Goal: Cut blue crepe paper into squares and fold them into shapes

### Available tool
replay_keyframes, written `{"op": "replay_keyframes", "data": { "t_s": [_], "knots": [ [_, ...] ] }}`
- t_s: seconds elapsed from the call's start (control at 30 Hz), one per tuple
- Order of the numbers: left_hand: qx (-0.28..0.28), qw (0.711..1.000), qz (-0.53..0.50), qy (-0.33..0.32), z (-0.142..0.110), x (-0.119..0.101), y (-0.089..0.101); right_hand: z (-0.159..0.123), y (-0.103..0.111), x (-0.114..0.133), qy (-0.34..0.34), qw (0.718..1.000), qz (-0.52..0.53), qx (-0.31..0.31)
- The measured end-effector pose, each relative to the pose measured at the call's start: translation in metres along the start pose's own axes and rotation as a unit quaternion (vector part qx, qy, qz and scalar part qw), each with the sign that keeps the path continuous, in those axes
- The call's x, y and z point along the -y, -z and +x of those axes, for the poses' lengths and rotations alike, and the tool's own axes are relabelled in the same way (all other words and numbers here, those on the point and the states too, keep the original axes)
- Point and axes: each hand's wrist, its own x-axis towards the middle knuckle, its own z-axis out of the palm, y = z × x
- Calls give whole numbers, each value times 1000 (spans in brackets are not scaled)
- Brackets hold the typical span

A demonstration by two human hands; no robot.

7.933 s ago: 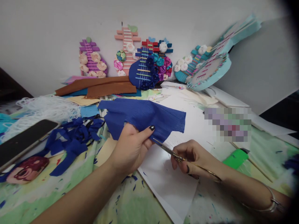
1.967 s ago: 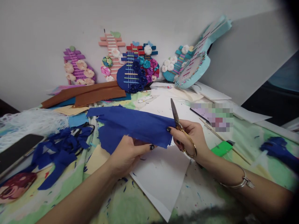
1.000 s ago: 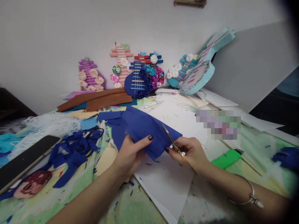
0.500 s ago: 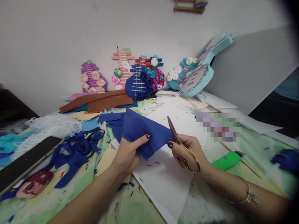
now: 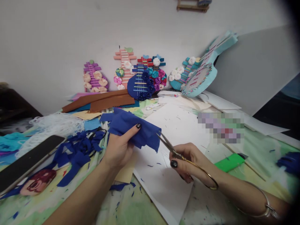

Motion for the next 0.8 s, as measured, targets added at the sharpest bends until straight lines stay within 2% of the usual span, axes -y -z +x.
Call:
{"op": "replay_keyframes", "data": {
  "t_s": [0.13,0.23,0.3,0.5,0.63,0.8],
  "knots": [
    [6,1000,2,15,-4,5,-2,6,-4,-3,64,986,86,-126],
    [40,998,0,39,-11,12,-6,12,-3,-5,100,974,139,-146],
    [58,996,15,60,-17,17,-7,16,-2,-9,104,971,138,-167],
    [92,984,110,103,-26,31,0,25,4,-19,96,942,164,-276],
    [84,981,137,106,-25,31,0,27,9,-22,107,925,180,-316],
    [48,988,86,118,-27,29,-8,26,8,-23,123,921,152,-337]
  ]
}}
